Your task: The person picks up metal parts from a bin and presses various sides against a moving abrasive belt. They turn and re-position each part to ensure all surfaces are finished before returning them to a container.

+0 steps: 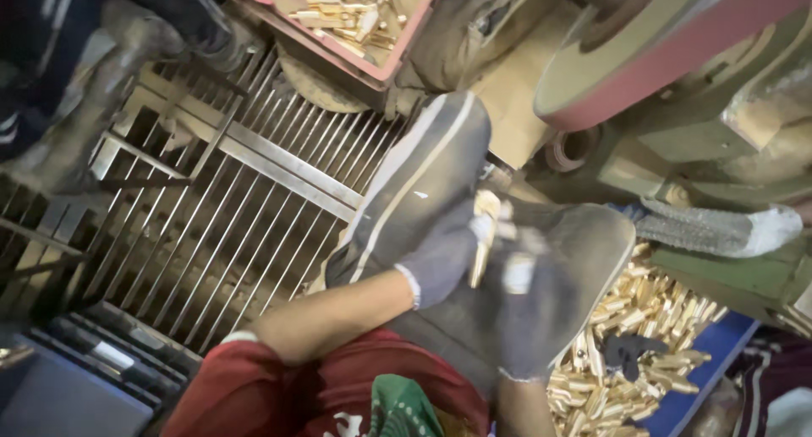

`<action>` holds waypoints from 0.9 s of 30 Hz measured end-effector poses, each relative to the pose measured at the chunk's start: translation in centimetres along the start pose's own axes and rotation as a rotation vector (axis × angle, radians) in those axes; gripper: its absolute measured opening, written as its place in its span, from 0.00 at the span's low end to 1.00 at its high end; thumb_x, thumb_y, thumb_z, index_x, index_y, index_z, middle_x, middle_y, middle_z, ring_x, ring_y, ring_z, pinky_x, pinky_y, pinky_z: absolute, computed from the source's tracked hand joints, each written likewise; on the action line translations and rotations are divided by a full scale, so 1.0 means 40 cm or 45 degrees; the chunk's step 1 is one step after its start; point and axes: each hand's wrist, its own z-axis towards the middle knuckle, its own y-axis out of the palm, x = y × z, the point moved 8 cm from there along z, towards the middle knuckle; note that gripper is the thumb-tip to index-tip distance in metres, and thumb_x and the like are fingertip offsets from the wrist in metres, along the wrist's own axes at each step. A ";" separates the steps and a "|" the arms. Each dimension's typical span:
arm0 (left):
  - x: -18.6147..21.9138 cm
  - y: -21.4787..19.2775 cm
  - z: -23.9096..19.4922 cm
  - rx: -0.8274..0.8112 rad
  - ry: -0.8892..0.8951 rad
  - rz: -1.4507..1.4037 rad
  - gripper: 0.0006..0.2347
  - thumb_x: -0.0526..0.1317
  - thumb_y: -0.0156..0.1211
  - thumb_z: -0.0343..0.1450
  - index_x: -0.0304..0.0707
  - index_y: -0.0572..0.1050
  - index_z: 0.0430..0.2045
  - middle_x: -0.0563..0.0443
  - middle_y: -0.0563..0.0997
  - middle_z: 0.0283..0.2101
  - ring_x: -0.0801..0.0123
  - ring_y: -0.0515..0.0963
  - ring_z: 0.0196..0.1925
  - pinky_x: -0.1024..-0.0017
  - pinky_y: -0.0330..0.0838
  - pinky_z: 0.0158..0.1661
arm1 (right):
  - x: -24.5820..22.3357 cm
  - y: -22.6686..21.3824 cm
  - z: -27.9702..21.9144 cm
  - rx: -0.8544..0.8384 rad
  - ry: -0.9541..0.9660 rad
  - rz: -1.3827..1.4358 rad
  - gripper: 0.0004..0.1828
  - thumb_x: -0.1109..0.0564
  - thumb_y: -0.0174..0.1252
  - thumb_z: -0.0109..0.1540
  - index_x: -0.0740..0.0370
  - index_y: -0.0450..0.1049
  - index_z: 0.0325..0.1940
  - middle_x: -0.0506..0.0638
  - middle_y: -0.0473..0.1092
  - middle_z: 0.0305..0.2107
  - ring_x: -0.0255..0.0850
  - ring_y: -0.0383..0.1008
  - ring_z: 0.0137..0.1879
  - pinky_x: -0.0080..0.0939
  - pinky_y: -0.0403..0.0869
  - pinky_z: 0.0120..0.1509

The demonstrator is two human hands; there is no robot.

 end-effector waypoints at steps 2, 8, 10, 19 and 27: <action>0.065 -0.018 -0.031 0.052 0.133 0.027 0.20 0.46 0.43 0.77 0.41 0.66 0.63 0.49 0.79 0.54 0.72 0.78 0.42 0.74 0.73 0.34 | 0.054 0.084 -0.027 -0.244 0.733 0.805 0.23 0.56 0.53 0.69 0.64 0.64 0.68 0.47 0.72 0.42 0.34 0.72 0.41 0.35 0.73 0.46; 0.253 0.071 -0.047 -0.314 0.585 0.571 0.23 0.48 0.47 0.83 0.27 0.62 0.68 0.43 0.76 0.64 0.64 0.75 0.68 0.66 0.67 0.70 | 0.150 0.117 0.016 -0.380 0.946 1.011 0.21 0.56 0.51 0.71 0.67 0.69 0.67 0.45 0.69 0.34 0.29 0.65 0.32 0.29 0.67 0.36; 0.291 0.073 0.006 -0.285 0.567 0.589 0.23 0.47 0.53 0.80 0.26 0.64 0.65 0.43 0.79 0.60 0.64 0.77 0.64 0.66 0.70 0.68 | 0.175 0.123 0.050 -0.421 0.906 1.117 0.21 0.57 0.51 0.70 0.66 0.68 0.67 0.45 0.69 0.36 0.28 0.66 0.35 0.28 0.68 0.38; 0.392 0.052 0.300 0.084 0.624 1.317 0.16 0.41 0.66 0.70 0.37 0.75 0.51 0.49 0.84 0.45 0.66 0.83 0.48 0.68 0.77 0.52 | 0.337 0.237 0.248 -0.513 0.464 0.917 0.12 0.62 0.49 0.70 0.67 0.68 0.57 0.48 0.67 0.38 0.32 0.67 0.41 0.32 0.67 0.45; 0.368 0.031 0.427 0.228 0.485 1.483 0.13 0.40 0.69 0.67 0.34 0.76 0.40 0.44 0.82 0.36 0.59 0.84 0.40 0.62 0.77 0.44 | 0.429 0.345 0.204 -0.627 1.123 1.388 0.11 0.56 0.51 0.70 0.60 0.72 0.55 0.37 0.62 0.26 0.24 0.58 0.26 0.27 0.54 0.27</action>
